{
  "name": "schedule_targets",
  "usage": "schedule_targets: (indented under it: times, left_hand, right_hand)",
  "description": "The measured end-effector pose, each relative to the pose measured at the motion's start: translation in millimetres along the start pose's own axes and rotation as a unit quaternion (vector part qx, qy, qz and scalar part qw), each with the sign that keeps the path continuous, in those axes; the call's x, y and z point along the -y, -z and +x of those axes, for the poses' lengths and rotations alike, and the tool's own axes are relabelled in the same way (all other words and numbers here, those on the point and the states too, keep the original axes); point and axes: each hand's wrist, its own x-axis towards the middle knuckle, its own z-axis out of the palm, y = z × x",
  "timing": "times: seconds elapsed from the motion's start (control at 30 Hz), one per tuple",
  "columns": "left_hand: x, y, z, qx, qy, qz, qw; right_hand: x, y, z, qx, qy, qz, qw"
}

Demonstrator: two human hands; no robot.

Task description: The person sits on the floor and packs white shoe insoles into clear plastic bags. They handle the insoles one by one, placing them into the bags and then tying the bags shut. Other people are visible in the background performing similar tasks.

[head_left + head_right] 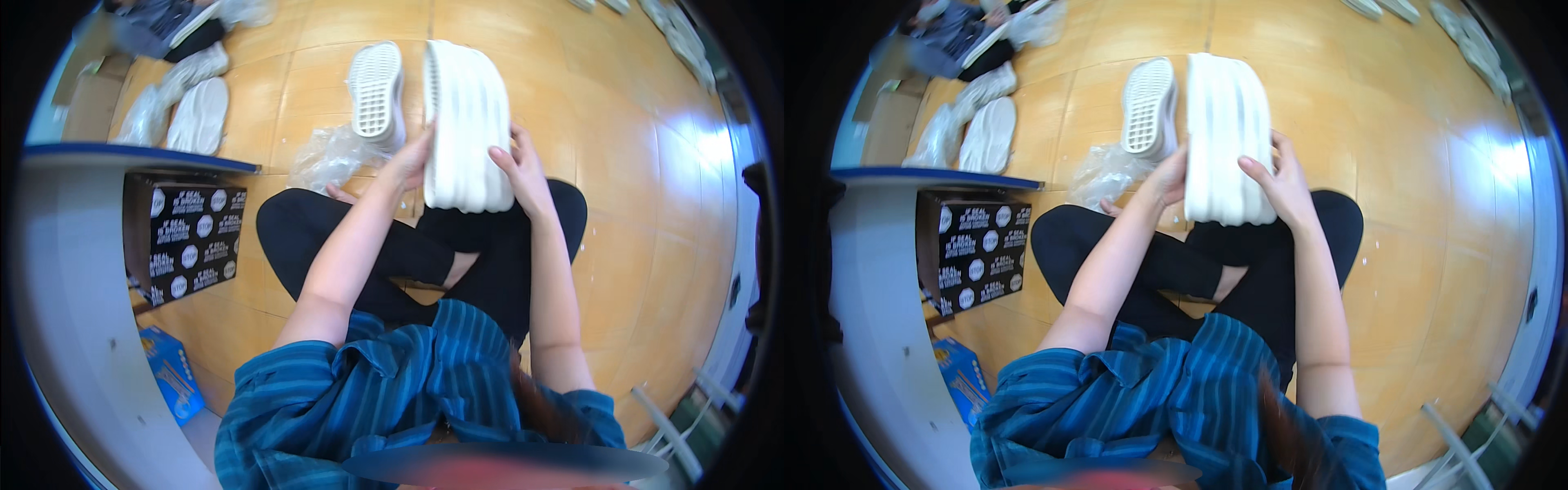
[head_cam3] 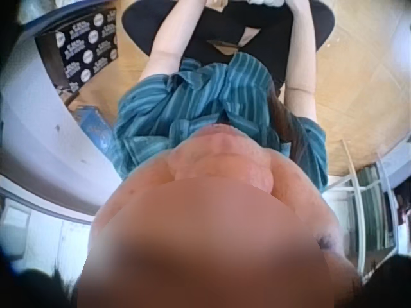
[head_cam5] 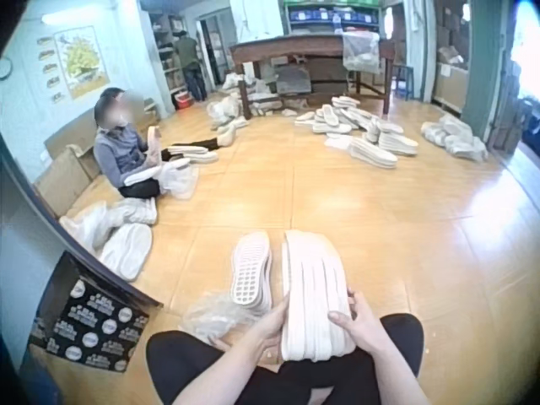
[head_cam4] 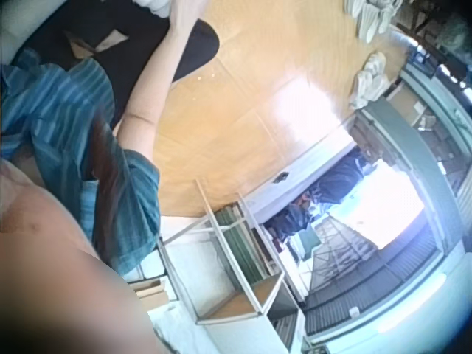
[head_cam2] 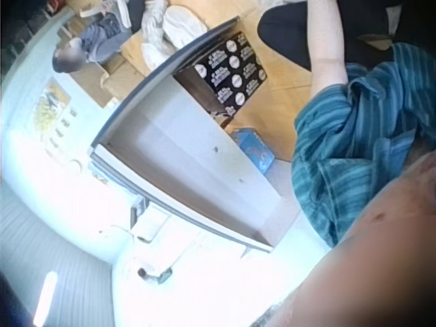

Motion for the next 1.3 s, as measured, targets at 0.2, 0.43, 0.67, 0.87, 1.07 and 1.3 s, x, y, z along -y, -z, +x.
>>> schedule_targets:
  times: [0.2,0.43,0.67,0.87,1.07,1.3]
  left_hand:
    - [-21,-59,-6,-0.047,-0.128,0.243,0.960]
    - [-68,-52,-16,-0.042,-0.047,0.499,0.864]
    - [-133,133,-41,-0.271,0.152,0.797,0.517]
    - [-179,190,-67,-0.311,0.271,0.839,0.354]
    - [-299,109,-123,-0.502,-0.099,0.780,0.360]
    - [-225,0,-35,-0.143,-0.327,0.643,0.678]
  right_hand:
    - [4,-8,17,-0.060,0.027,-0.022,0.998]
    - [-35,13,0,0.022,-0.014,0.400,0.916]
    - [-24,13,-9,-0.011,0.072,0.531,0.844]
    - [-15,10,-16,-0.058,0.049,0.526,0.847]
    - [-16,12,-16,0.006,0.052,0.589,0.807]
    - [-12,17,-41,0.005,0.062,0.630,0.774]
